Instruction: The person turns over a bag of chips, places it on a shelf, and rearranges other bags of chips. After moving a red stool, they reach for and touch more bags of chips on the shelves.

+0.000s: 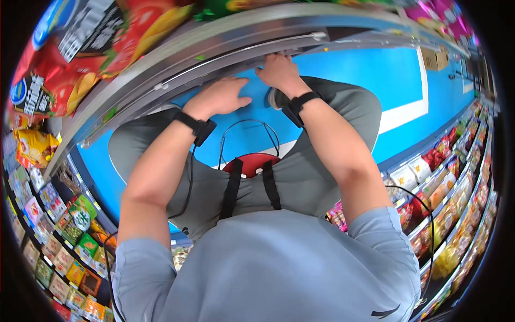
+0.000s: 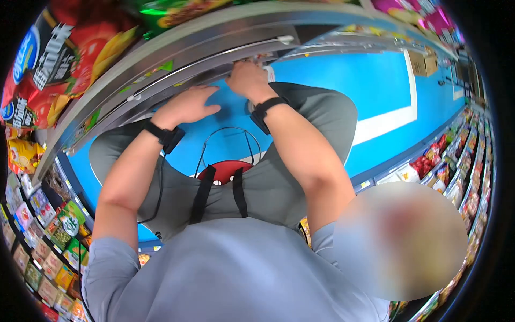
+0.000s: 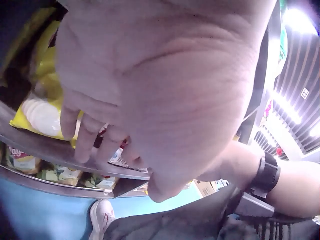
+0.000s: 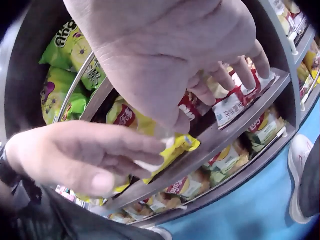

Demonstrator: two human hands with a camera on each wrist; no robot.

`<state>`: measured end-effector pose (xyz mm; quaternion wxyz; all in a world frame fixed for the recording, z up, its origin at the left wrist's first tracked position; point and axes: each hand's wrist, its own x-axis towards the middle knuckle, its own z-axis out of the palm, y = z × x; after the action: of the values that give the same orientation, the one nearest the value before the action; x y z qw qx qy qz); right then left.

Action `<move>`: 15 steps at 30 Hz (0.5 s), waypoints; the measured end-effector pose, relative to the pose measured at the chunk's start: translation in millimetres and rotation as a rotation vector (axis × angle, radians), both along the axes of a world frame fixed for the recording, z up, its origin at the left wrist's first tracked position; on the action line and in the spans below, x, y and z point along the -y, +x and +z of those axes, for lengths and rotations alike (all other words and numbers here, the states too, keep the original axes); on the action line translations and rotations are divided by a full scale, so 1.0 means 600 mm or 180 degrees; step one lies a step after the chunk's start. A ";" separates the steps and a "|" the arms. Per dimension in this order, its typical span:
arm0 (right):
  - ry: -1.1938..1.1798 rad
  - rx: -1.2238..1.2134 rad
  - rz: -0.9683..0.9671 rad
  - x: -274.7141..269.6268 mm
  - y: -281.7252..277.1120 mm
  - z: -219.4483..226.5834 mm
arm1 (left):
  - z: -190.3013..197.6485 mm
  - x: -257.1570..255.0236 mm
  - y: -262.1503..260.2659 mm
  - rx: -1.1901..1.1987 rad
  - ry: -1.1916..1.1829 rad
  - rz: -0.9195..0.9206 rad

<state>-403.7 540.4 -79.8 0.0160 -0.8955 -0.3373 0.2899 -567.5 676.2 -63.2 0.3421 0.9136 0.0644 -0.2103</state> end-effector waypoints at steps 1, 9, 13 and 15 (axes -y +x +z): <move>0.0097 -0.0178 -0.0102 0.006 0.012 0.004 | 0.009 0.004 -0.007 -0.0002 -0.0123 0.0020; 0.0330 0.0034 -0.0316 0.008 0.061 -0.046 | 0.140 0.039 -0.095 -0.0144 -0.0322 0.0862; 0.0766 -0.0040 -0.0515 0.001 0.098 -0.148 | 0.208 0.055 -0.176 -0.0020 -0.0440 0.1383; 0.1317 0.0472 -0.0615 -0.007 0.122 -0.243 | 0.226 0.054 -0.225 0.0126 -0.0598 0.1654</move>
<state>-330.3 544.3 -225.8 0.2019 -0.9201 -0.3026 0.1452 -702.6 643.8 72.4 0.4690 0.8346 0.2701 -0.1027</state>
